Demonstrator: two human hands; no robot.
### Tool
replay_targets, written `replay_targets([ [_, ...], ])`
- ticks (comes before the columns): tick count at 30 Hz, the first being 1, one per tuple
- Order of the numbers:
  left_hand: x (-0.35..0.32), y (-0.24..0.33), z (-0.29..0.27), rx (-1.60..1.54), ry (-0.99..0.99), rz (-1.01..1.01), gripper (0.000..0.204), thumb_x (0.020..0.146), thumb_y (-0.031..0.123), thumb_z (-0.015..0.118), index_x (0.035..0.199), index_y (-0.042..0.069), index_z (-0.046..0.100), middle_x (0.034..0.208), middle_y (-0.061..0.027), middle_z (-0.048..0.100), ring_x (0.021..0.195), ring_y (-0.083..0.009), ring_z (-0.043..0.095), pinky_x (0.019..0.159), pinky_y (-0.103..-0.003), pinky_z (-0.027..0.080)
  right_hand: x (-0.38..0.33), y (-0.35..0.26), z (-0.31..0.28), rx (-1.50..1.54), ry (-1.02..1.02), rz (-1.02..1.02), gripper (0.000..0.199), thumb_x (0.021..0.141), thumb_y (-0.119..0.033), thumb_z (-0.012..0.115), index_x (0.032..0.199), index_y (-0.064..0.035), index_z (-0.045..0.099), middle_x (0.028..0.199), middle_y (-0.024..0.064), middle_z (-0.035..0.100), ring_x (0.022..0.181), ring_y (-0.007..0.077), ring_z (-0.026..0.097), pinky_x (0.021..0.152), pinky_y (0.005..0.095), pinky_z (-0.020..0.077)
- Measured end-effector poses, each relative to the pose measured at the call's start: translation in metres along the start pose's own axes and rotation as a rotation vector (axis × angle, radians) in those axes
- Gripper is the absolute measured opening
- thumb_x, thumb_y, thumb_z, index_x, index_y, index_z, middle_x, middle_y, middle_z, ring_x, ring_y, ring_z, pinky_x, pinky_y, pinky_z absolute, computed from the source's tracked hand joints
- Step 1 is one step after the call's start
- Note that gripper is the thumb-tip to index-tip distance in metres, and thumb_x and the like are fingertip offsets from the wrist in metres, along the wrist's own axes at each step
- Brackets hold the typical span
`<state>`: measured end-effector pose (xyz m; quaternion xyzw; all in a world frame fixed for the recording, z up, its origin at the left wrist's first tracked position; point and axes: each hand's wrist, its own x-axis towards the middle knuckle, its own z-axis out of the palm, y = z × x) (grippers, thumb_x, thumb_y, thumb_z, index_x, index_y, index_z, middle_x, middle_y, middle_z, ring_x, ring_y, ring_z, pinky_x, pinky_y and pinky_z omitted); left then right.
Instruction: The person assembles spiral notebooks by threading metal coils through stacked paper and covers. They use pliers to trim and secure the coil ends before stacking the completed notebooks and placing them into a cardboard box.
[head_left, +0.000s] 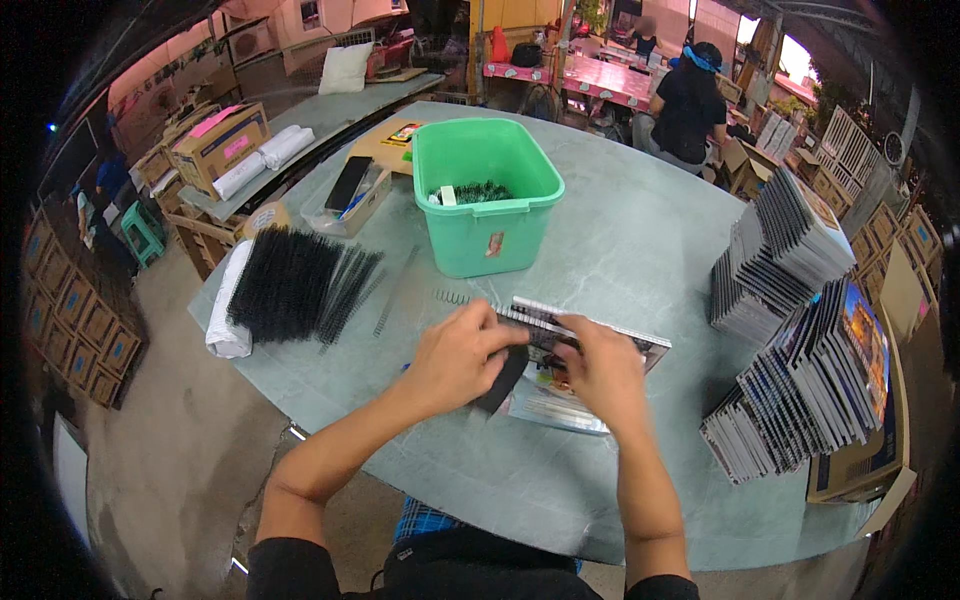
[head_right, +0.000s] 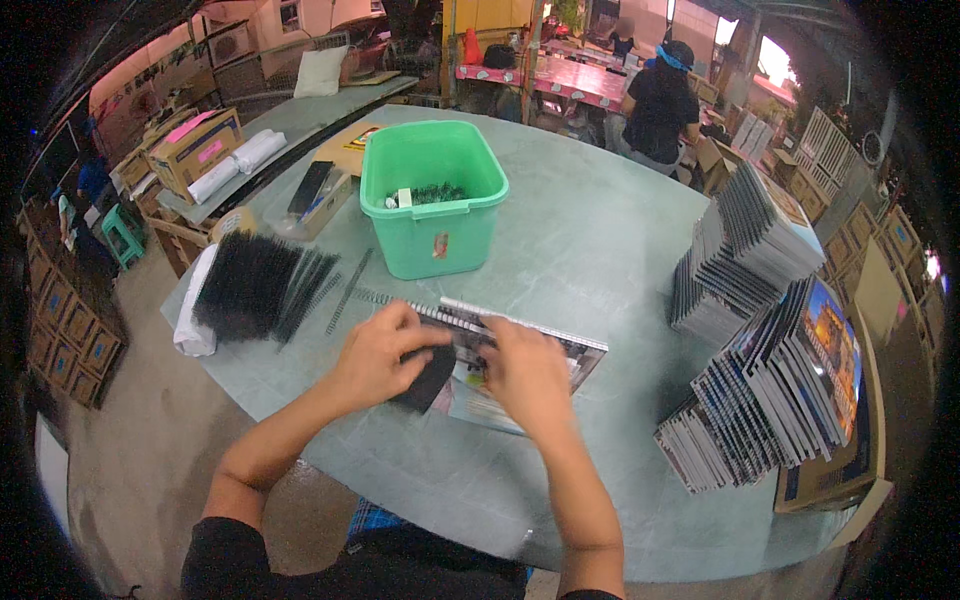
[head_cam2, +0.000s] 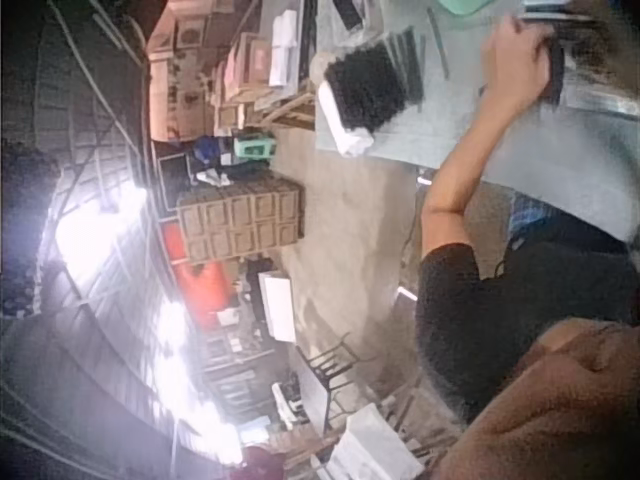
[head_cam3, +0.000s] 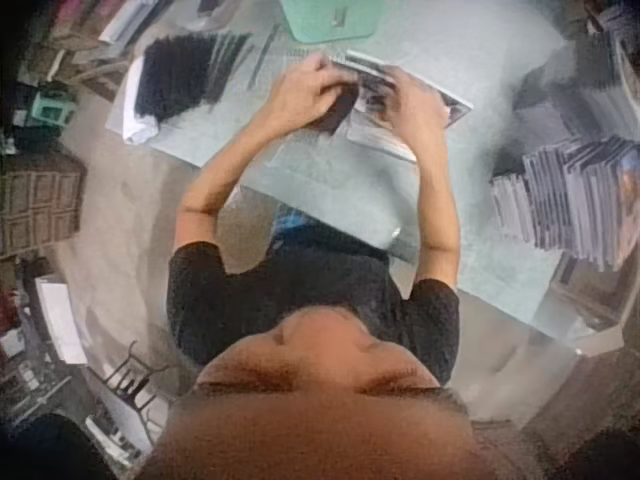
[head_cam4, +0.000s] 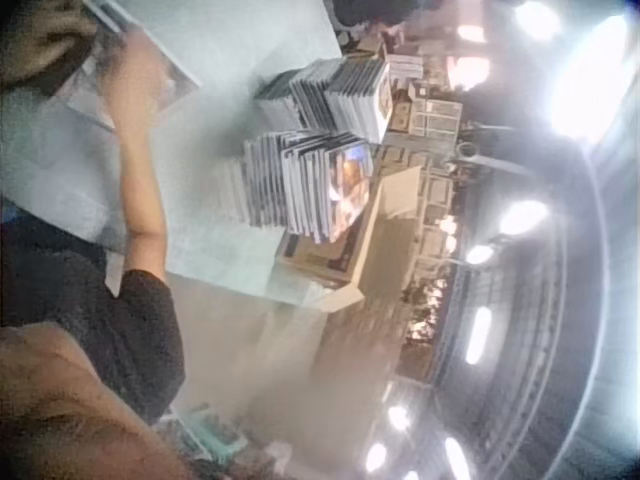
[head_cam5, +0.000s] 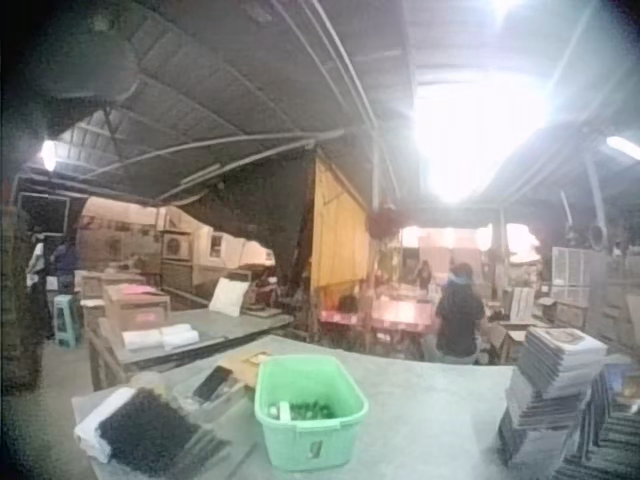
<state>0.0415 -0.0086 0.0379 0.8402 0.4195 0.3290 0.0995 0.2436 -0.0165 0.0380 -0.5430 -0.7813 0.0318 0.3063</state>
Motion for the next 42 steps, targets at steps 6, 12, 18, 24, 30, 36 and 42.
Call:
replay_targets([
  [6, 0.010, 0.004, 0.008, -0.081, 0.387, -0.017, 0.031, 0.071, 0.004, 0.070, 0.101, 0.011, 0.066, 0.088, -0.0116, 0.051, 0.081, -0.0250, 0.056, 0.071, -0.034, 0.046, -0.030, 0.076, -0.006, 0.898, -0.066, 0.366, 0.014, 0.076, -0.013, 0.072, 0.081, -0.0001, 0.069, 0.082, 0.0067, 0.069, 0.074, 0.0120, 0.062, 0.068, 0.0252, 0.0470],
  [12, 0.022, 0.008, -0.010, -0.038, 0.504, 0.032, 0.029, 0.070, 0.003, 0.068, 0.099, 0.007, 0.064, 0.087, -0.0103, 0.051, 0.077, -0.0248, 0.055, 0.068, -0.034, 0.046, -0.044, 0.085, 0.026, 1.151, 0.190, 0.388, 0.018, 0.080, -0.008, 0.070, 0.095, 0.0011, 0.066, 0.089, 0.0059, 0.066, 0.080, 0.0106, 0.058, 0.074, 0.0242, 0.0461],
  [18, -0.007, 0.004, -0.002, -0.248, 0.064, -0.040, 0.030, 0.071, 0.006, 0.068, 0.100, 0.007, 0.063, 0.089, -0.0120, 0.056, 0.084, -0.0281, 0.058, 0.073, -0.036, 0.048, -0.043, 0.061, 0.001, 0.648, 0.170, 0.183, 0.011, 0.079, -0.005, 0.065, 0.089, -0.0008, 0.065, 0.086, 0.0093, 0.066, 0.079, 0.0191, 0.061, 0.071, 0.0304, 0.0480],
  [24, -0.061, -0.014, 0.071, -0.248, -0.301, -0.074, 0.029, 0.074, 0.015, 0.068, 0.098, 0.004, 0.056, 0.096, -0.0168, 0.057, 0.091, -0.0358, 0.057, 0.077, -0.042, 0.047, -0.011, 0.008, 0.028, -0.024, 0.199, -0.277, 0.029, 0.074, -0.010, 0.067, 0.102, -0.0079, 0.059, 0.087, 0.0068, 0.062, 0.083, 0.0241, 0.059, 0.072, 0.0358, 0.0428],
  [30, -0.043, -0.002, 0.057, 0.009, 0.290, 0.036, 0.020, 0.070, 0.014, 0.070, 0.087, 0.007, 0.060, 0.095, -0.0113, 0.055, 0.088, -0.0290, 0.055, 0.073, -0.040, 0.044, 0.002, -0.006, 0.037, -0.085, 0.140, -0.318, 0.015, 0.078, -0.015, 0.060, 0.091, -0.0081, 0.057, 0.077, 0.0040, 0.056, 0.072, 0.0222, 0.055, 0.064, 0.0356, 0.0384],
  [36, -0.006, -0.018, 0.018, 0.162, 0.330, 0.258, 0.018, 0.072, 0.010, 0.067, 0.088, 0.007, 0.060, 0.090, -0.0061, 0.056, 0.084, -0.0245, 0.054, 0.076, -0.039, 0.039, 0.000, -0.006, 0.022, -0.025, 0.091, -0.338, 0.018, 0.077, -0.014, 0.060, 0.094, -0.0077, 0.059, 0.083, 0.0051, 0.057, 0.079, 0.0230, 0.057, 0.067, 0.0357, 0.0405],
  [42, 0.002, -0.012, 0.011, 0.107, 0.179, 0.285, 0.020, 0.075, 0.016, 0.067, 0.091, 0.007, 0.060, 0.083, -0.0048, 0.058, 0.081, -0.0218, 0.055, 0.073, -0.036, 0.039, 0.000, -0.001, 0.024, 0.026, 0.121, -0.321, 0.019, 0.075, -0.011, 0.063, 0.094, -0.0086, 0.061, 0.087, 0.0049, 0.059, 0.082, 0.0224, 0.058, 0.069, 0.0347, 0.0407],
])
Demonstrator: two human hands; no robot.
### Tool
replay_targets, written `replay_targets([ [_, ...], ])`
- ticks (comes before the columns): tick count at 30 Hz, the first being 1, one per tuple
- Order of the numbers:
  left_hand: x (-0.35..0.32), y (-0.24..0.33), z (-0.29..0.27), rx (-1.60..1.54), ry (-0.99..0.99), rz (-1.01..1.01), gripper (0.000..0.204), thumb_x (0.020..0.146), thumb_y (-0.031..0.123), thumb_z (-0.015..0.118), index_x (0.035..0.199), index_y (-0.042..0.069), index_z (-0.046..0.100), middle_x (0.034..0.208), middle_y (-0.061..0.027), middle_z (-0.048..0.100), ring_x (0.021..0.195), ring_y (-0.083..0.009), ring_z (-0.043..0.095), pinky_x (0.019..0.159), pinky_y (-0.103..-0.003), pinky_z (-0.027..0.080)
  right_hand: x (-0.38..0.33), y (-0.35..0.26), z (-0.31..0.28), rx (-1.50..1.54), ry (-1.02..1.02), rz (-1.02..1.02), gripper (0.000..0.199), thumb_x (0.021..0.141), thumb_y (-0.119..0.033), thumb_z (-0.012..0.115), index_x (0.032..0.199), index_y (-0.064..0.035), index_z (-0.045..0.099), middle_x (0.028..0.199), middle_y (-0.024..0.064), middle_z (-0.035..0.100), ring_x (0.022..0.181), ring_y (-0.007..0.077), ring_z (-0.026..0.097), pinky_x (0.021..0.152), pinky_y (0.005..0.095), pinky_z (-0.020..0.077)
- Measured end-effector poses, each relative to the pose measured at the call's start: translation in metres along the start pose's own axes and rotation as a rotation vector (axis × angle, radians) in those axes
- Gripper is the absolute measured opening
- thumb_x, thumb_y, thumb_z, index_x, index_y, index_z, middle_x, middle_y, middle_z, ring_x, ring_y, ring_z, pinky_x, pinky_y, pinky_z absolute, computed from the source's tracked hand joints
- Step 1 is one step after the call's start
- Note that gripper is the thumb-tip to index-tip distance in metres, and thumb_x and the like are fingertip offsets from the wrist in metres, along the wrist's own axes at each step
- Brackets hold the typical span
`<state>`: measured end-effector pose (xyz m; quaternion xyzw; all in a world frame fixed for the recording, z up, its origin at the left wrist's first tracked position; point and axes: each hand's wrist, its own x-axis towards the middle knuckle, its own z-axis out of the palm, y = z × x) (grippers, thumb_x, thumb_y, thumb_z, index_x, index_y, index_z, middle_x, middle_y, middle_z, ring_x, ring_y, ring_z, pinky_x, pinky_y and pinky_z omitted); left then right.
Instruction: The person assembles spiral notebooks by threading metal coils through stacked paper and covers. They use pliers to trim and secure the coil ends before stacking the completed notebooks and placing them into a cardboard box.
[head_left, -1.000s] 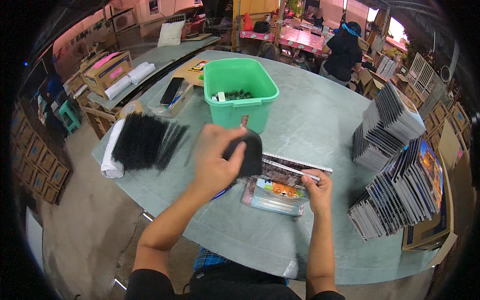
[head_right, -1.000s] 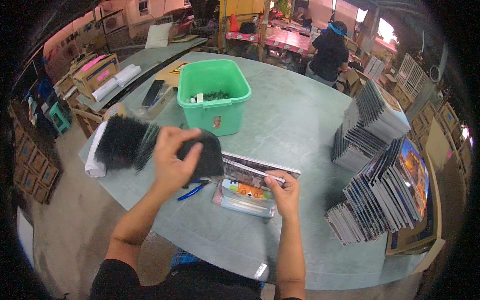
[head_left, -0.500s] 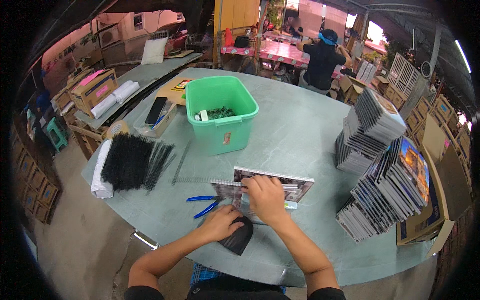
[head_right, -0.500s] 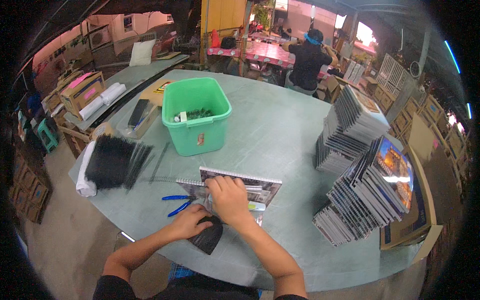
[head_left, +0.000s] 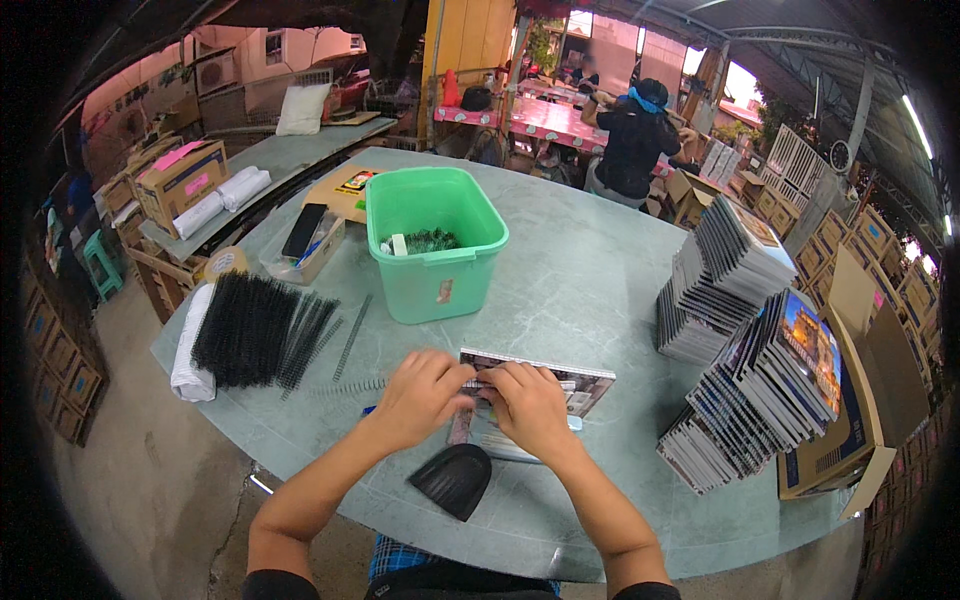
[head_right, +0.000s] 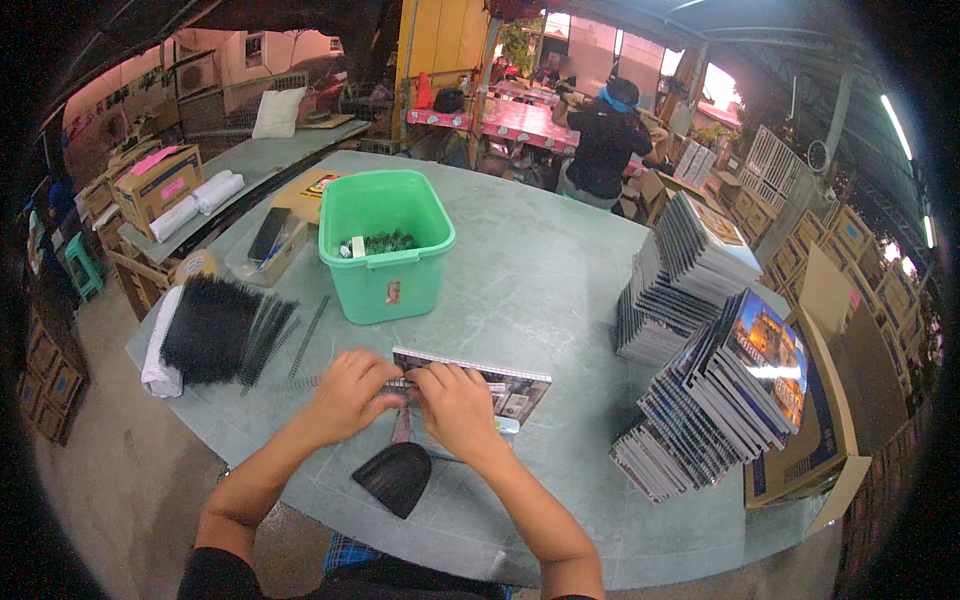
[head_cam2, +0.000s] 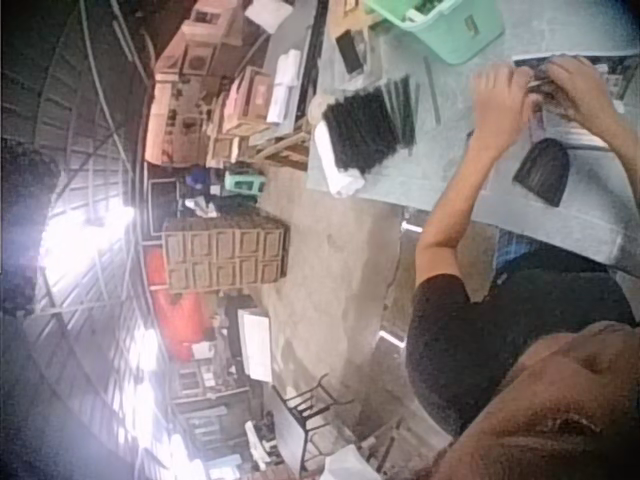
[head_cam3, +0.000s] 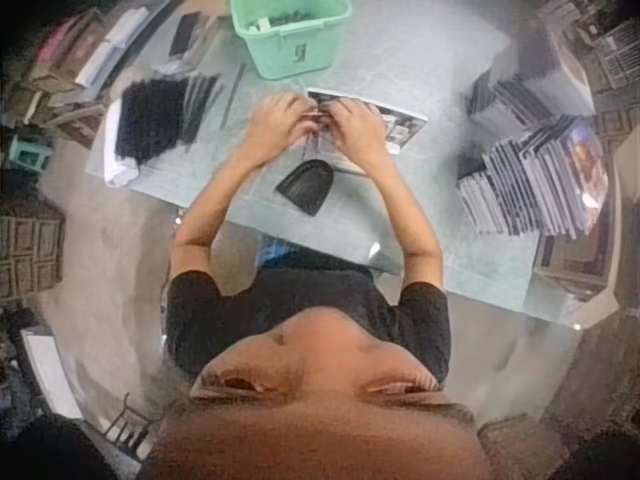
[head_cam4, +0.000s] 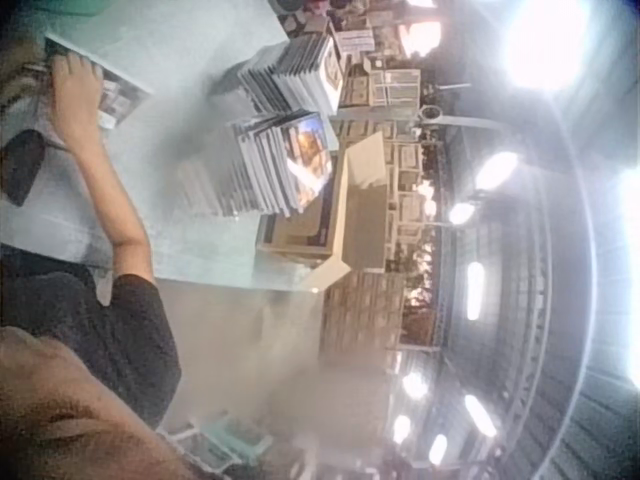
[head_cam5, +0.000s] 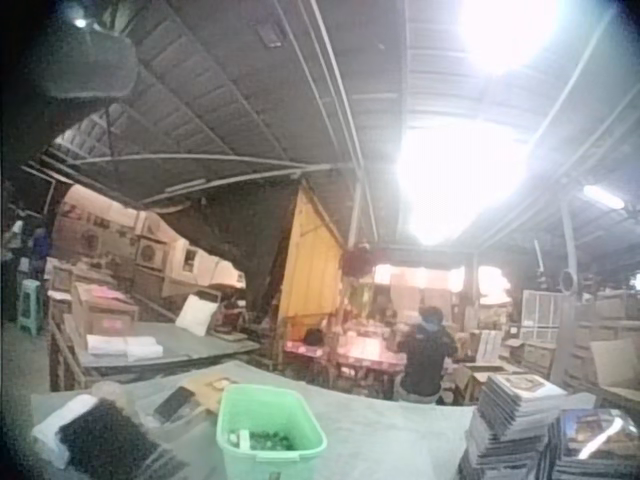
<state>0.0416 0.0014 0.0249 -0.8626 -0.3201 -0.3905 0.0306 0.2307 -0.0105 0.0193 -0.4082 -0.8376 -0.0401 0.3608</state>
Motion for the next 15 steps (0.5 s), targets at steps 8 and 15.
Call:
replay_targets([
  [8, 0.003, -0.002, 0.002, 0.029, 0.004, 0.033, 0.017, 0.078, 0.021, 0.065, 0.088, 0.008, 0.060, 0.077, -0.0045, 0.058, 0.075, -0.0218, 0.055, 0.068, -0.035, 0.038, -0.002, 0.002, 0.002, 0.022, 0.035, 0.045, 0.016, 0.075, -0.013, 0.064, 0.091, -0.0100, 0.062, 0.084, 0.0023, 0.060, 0.080, 0.0210, 0.058, 0.067, 0.0345, 0.0390],
  [15, 0.001, -0.007, 0.004, -0.048, -0.083, -0.079, 0.019, 0.082, 0.025, 0.062, 0.080, 0.006, 0.059, 0.075, -0.0073, 0.059, 0.071, -0.0270, 0.056, 0.067, -0.037, 0.039, -0.003, 0.003, 0.005, 0.029, 0.081, 0.011, 0.014, 0.074, -0.012, 0.065, 0.088, -0.0101, 0.062, 0.082, 0.0022, 0.060, 0.077, 0.0208, 0.058, 0.065, 0.0343, 0.0381],
])
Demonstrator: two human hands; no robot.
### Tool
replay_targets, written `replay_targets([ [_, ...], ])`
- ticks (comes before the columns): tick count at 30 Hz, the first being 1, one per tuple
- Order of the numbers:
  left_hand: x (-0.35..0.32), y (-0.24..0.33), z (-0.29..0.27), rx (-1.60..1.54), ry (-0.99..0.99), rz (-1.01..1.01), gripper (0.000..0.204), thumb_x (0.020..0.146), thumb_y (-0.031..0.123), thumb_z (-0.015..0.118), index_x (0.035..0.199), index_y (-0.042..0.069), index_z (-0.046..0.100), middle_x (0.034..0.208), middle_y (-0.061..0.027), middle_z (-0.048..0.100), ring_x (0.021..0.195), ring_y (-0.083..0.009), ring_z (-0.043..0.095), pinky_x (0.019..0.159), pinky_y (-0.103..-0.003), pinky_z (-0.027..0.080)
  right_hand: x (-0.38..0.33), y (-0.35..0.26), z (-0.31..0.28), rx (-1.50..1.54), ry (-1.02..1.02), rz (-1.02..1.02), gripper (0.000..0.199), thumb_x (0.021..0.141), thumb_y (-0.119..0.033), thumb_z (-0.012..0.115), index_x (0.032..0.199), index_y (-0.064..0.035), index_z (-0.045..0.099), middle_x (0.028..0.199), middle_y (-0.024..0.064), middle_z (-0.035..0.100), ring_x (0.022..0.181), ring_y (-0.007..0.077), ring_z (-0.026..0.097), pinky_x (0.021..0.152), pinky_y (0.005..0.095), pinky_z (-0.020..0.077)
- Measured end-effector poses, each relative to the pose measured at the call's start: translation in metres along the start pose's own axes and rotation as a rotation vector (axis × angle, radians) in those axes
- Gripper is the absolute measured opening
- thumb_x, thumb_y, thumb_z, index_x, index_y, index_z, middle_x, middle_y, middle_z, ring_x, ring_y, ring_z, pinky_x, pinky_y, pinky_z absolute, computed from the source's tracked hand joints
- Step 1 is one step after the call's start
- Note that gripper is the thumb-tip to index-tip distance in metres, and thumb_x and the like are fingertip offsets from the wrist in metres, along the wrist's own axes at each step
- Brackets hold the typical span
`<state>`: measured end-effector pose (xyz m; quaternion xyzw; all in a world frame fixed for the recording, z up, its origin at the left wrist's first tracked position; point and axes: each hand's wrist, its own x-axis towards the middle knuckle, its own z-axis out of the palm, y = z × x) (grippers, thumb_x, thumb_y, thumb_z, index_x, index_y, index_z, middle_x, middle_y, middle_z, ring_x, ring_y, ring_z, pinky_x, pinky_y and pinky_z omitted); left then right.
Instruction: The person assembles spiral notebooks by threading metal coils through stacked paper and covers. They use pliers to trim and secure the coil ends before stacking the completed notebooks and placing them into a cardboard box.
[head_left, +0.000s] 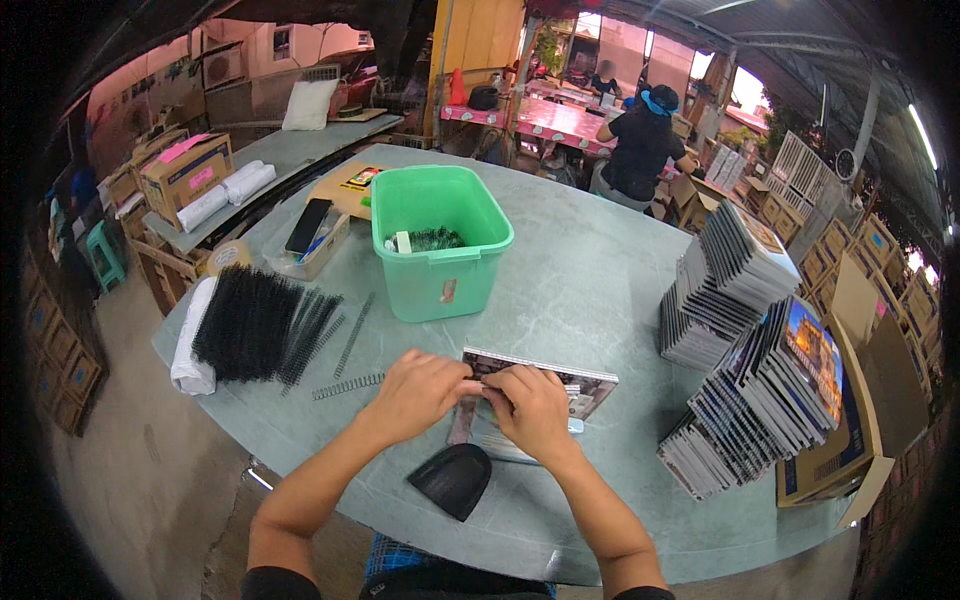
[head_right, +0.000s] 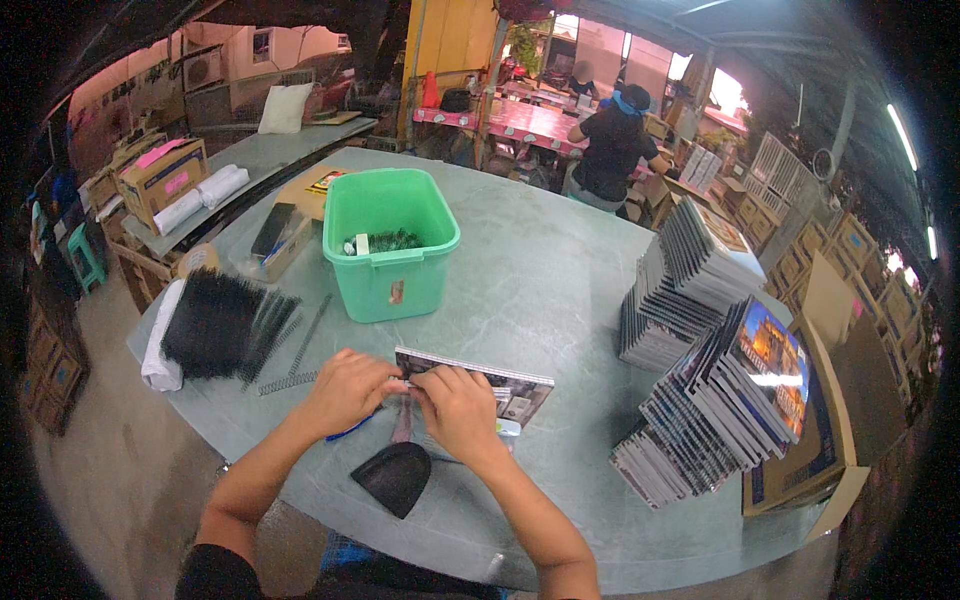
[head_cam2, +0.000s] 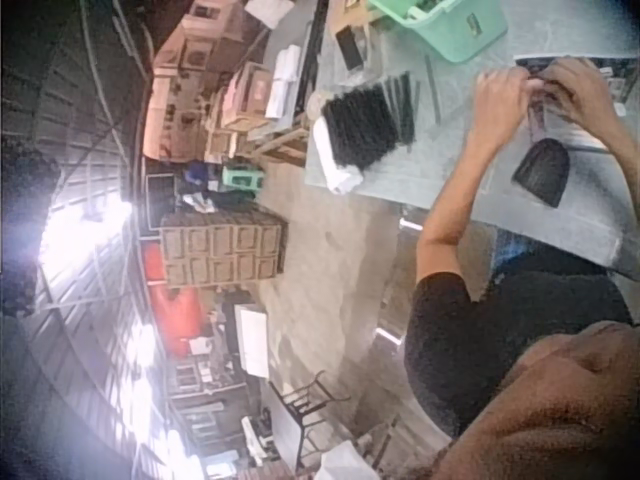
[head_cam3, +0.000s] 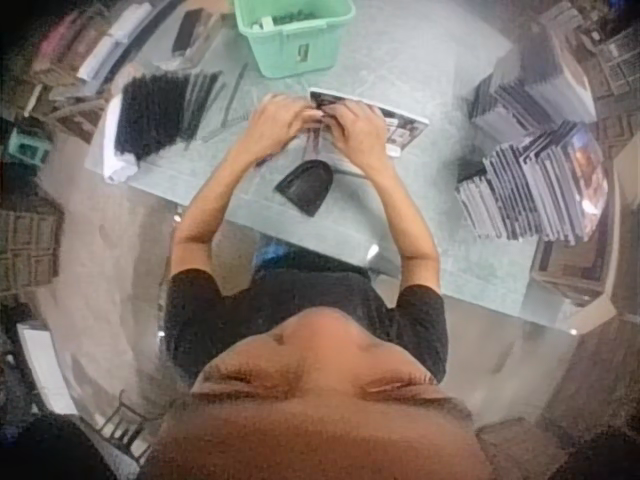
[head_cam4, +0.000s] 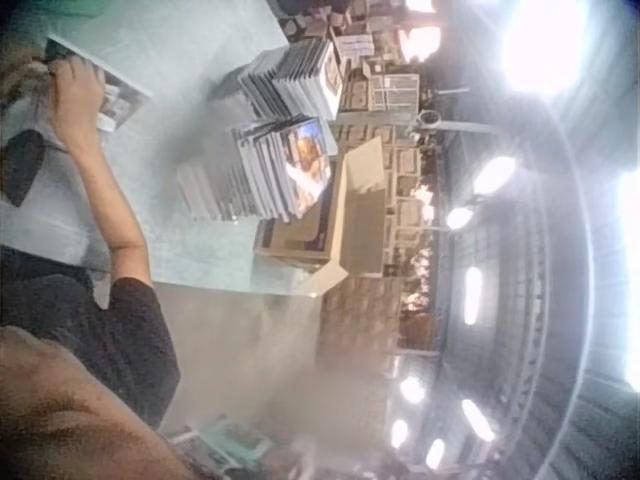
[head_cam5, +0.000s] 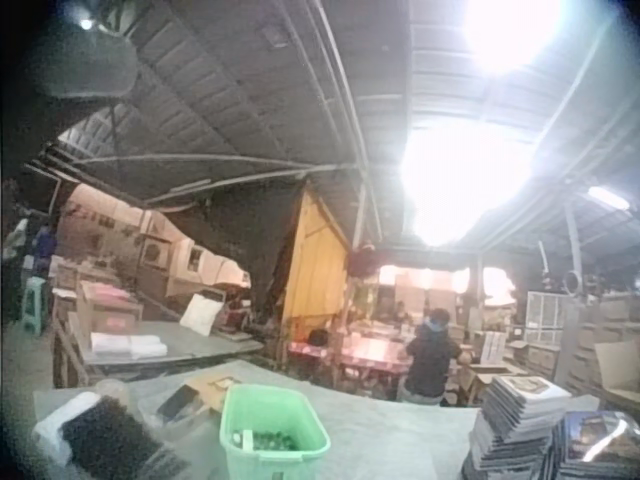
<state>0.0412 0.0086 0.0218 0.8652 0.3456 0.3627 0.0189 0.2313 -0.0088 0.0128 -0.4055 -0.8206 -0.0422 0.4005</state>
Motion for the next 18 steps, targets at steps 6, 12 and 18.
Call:
replay_targets([
  [6, 0.003, -0.001, -0.003, 0.067, 0.006, 0.066, 0.017, 0.080, 0.022, 0.063, 0.076, 0.007, 0.057, 0.072, -0.0068, 0.055, 0.072, -0.0260, 0.053, 0.067, -0.037, 0.040, 0.002, 0.000, 0.002, 0.004, 0.002, -0.010, 0.015, 0.073, -0.012, 0.066, 0.087, -0.0103, 0.062, 0.081, 0.0021, 0.060, 0.076, 0.0206, 0.057, 0.064, 0.0340, 0.0378],
  [12, -0.006, 0.019, 0.001, 0.235, 0.209, 0.188, 0.016, 0.077, 0.021, 0.065, 0.075, 0.009, 0.055, 0.071, -0.0062, 0.048, 0.071, -0.0240, 0.049, 0.065, -0.038, 0.039, 0.008, -0.009, -0.001, -0.051, -0.039, 0.047, 0.015, 0.075, -0.018, 0.067, 0.088, -0.0115, 0.062, 0.082, 0.0020, 0.060, 0.076, 0.0209, 0.057, 0.065, 0.0341, 0.0379],
  [18, -0.076, 0.026, 0.047, 0.137, -0.302, -0.096, 0.039, 0.075, 0.034, 0.068, 0.101, 0.007, 0.059, 0.083, -0.0111, 0.055, 0.074, -0.0299, 0.056, 0.065, -0.041, 0.045, 0.006, -0.005, 0.005, 0.039, -0.035, 0.132, 0.015, 0.075, -0.018, 0.069, 0.086, -0.0109, 0.061, 0.082, 0.0027, 0.062, 0.076, 0.0212, 0.058, 0.063, 0.0341, 0.0383],
])
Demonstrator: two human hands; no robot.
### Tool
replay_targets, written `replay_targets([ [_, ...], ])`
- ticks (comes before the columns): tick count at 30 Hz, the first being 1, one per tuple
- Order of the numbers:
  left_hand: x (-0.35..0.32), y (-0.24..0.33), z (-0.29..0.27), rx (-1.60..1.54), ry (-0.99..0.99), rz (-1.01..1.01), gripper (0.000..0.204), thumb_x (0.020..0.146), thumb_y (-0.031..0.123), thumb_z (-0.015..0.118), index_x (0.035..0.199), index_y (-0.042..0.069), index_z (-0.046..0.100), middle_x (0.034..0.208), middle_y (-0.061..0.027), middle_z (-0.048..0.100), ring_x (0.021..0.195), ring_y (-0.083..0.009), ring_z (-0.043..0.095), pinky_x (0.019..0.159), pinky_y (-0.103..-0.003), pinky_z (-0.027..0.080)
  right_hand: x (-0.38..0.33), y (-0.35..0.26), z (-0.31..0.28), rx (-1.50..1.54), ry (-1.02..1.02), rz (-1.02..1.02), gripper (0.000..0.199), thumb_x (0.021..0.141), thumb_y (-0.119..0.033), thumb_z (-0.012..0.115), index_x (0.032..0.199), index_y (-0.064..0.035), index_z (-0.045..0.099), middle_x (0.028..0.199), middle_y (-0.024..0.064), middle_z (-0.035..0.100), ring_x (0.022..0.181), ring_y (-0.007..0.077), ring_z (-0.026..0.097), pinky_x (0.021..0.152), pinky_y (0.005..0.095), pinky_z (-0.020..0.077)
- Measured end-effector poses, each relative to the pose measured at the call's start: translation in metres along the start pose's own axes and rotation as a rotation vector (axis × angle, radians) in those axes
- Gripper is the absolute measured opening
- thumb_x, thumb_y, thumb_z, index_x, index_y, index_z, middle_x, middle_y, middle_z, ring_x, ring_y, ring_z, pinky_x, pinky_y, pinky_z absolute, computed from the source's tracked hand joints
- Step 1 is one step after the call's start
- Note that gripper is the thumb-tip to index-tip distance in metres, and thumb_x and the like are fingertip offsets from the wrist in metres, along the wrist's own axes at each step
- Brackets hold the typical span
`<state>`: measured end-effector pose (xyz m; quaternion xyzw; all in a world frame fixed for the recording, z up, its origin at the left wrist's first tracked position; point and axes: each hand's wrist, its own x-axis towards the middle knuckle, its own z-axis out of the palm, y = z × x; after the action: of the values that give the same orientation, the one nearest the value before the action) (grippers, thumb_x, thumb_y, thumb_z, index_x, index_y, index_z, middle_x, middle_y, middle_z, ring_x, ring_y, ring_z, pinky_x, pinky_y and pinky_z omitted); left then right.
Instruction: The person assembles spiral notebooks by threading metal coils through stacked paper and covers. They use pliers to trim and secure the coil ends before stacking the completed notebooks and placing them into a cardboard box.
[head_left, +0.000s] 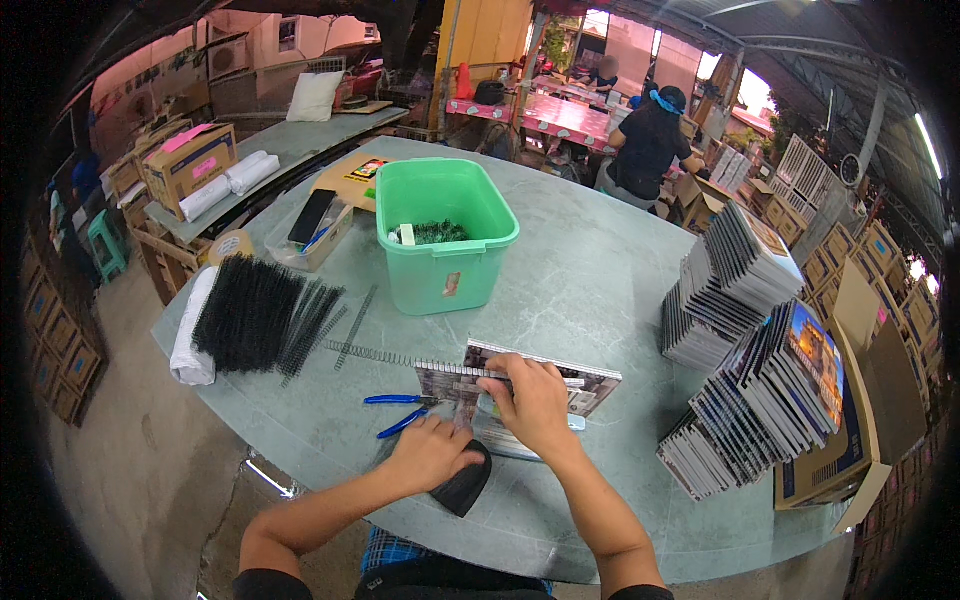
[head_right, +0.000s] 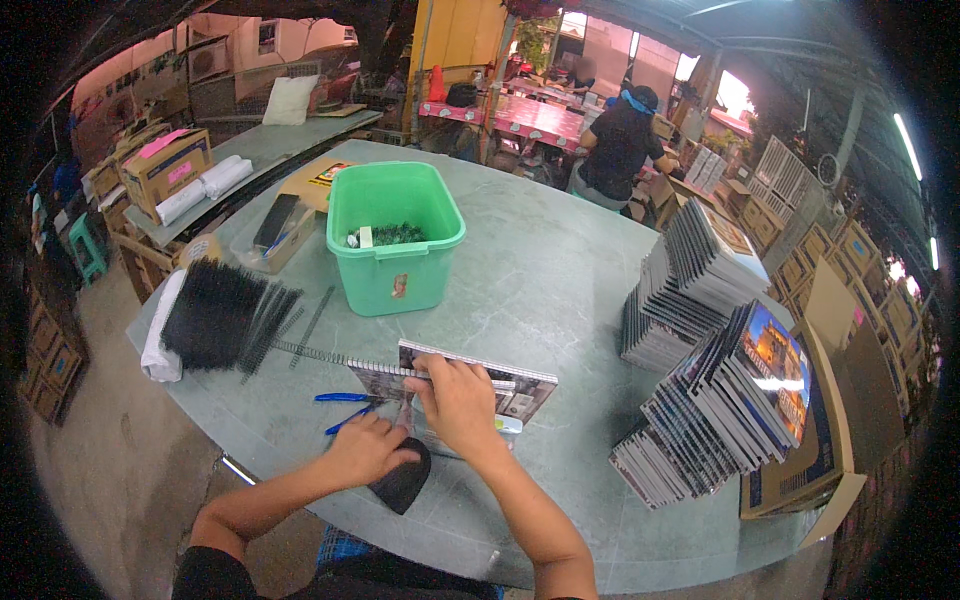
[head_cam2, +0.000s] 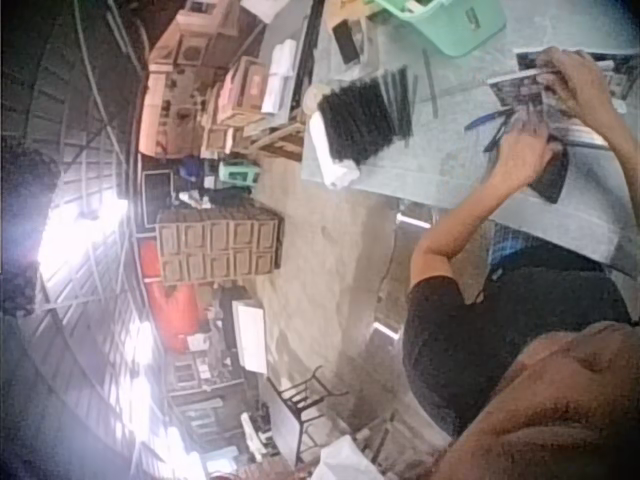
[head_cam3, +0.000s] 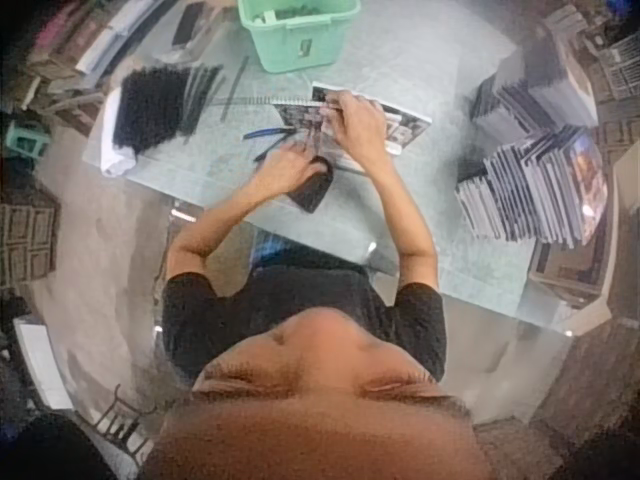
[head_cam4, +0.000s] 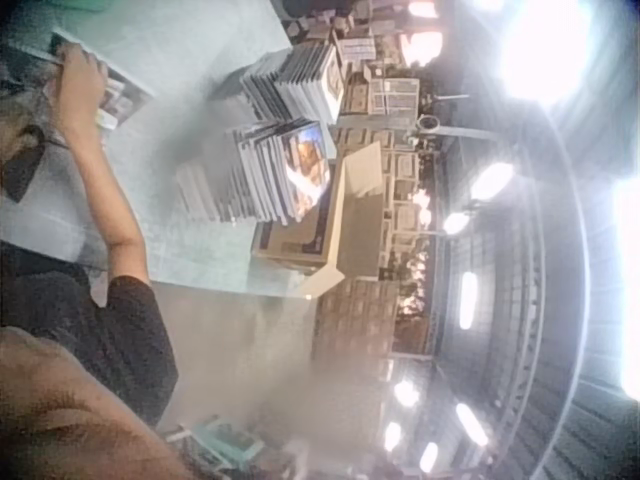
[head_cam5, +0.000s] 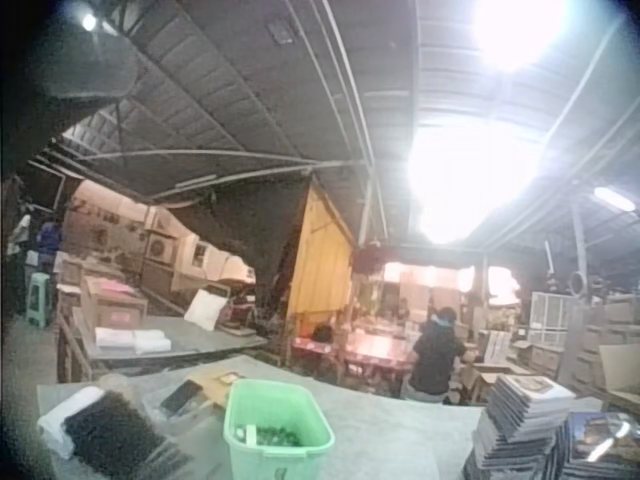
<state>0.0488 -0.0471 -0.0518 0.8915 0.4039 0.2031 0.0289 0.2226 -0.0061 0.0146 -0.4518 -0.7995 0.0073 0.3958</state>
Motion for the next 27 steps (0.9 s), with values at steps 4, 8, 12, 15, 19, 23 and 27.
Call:
replay_targets([
  [4, -0.011, -0.007, 0.025, -0.363, -0.181, -0.120, 0.039, 0.078, 0.032, 0.066, 0.112, 0.013, 0.058, 0.094, -0.0157, 0.059, 0.085, -0.0338, 0.059, 0.071, -0.043, 0.049, 0.000, -0.004, 0.000, 0.084, 0.084, -0.052, 0.012, 0.077, -0.012, 0.066, 0.087, -0.0104, 0.060, 0.079, 0.0055, 0.061, 0.078, 0.0248, 0.058, 0.065, 0.0361, 0.0419],
  [8, 0.014, 0.008, -0.038, -0.355, -0.032, -0.159, 0.032, 0.078, 0.020, 0.065, 0.109, 0.013, 0.058, 0.095, -0.0148, 0.058, 0.088, -0.0316, 0.058, 0.074, -0.043, 0.049, -0.003, 0.002, -0.012, 0.070, 0.108, 0.118, 0.013, 0.077, -0.011, 0.066, 0.089, -0.0082, 0.062, 0.076, 0.0095, 0.062, 0.072, 0.0283, 0.061, 0.067, 0.0350, 0.0478],
  [12, 0.038, -0.011, -0.074, -0.194, 0.496, -0.144, 0.027, 0.075, 0.010, 0.065, 0.102, 0.013, 0.061, 0.093, -0.0129, 0.056, 0.088, -0.0297, 0.056, 0.074, -0.039, 0.048, -0.016, 0.038, -0.054, 0.325, -0.110, 0.369, 0.016, 0.075, -0.008, 0.071, 0.089, -0.0031, 0.065, 0.084, 0.0098, 0.067, 0.070, 0.0213, 0.065, 0.067, 0.0311, 0.0513],
  [15, 0.045, -0.006, -0.056, -0.213, 0.326, -0.134, 0.023, 0.072, 0.005, 0.067, 0.094, 0.011, 0.066, 0.090, -0.0111, 0.053, 0.085, -0.0276, 0.056, 0.072, -0.035, 0.047, -0.038, 0.061, -0.046, 0.735, -0.009, 0.501, 0.016, 0.075, -0.005, 0.072, 0.089, 0.0008, 0.067, 0.088, 0.0089, 0.068, 0.074, 0.0143, 0.064, 0.067, 0.0281, 0.0516],
  [19, 0.050, -0.009, -0.080, -0.200, 0.655, -0.178, 0.027, 0.066, 0.002, 0.072, 0.092, 0.010, 0.068, 0.091, -0.0096, 0.052, 0.082, -0.0235, 0.055, 0.073, -0.032, 0.046, -0.057, 0.060, -0.026, 0.805, 0.087, 0.428, 0.017, 0.078, -0.001, 0.068, 0.095, 0.0023, 0.065, 0.087, 0.0075, 0.068, 0.077, 0.0111, 0.063, 0.069, 0.0231, 0.0500],
  [23, 0.052, 0.001, -0.068, -0.226, 0.588, -0.122, 0.026, 0.067, 0.000, 0.071, 0.091, 0.008, 0.068, 0.088, -0.0090, 0.053, 0.080, -0.0228, 0.055, 0.071, -0.030, 0.045, -0.049, 0.060, -0.021, 0.901, 0.119, 0.533, 0.014, 0.083, -0.007, 0.066, 0.095, 0.0009, 0.065, 0.082, 0.0033, 0.066, 0.071, 0.0069, 0.058, 0.064, 0.0207, 0.0473],
  [27, 0.063, 0.000, -0.096, -0.254, 0.878, -0.208, 0.026, 0.069, -0.001, 0.070, 0.093, 0.007, 0.066, 0.089, -0.0103, 0.050, 0.080, -0.0206, 0.054, 0.071, -0.029, 0.044, -0.058, 0.063, -0.025, 0.921, 0.103, 0.537, 0.017, 0.086, -0.014, 0.065, 0.097, -0.0005, 0.065, 0.078, -0.0002, 0.064, 0.066, 0.0036, 0.053, 0.058, 0.0197, 0.0439],
])
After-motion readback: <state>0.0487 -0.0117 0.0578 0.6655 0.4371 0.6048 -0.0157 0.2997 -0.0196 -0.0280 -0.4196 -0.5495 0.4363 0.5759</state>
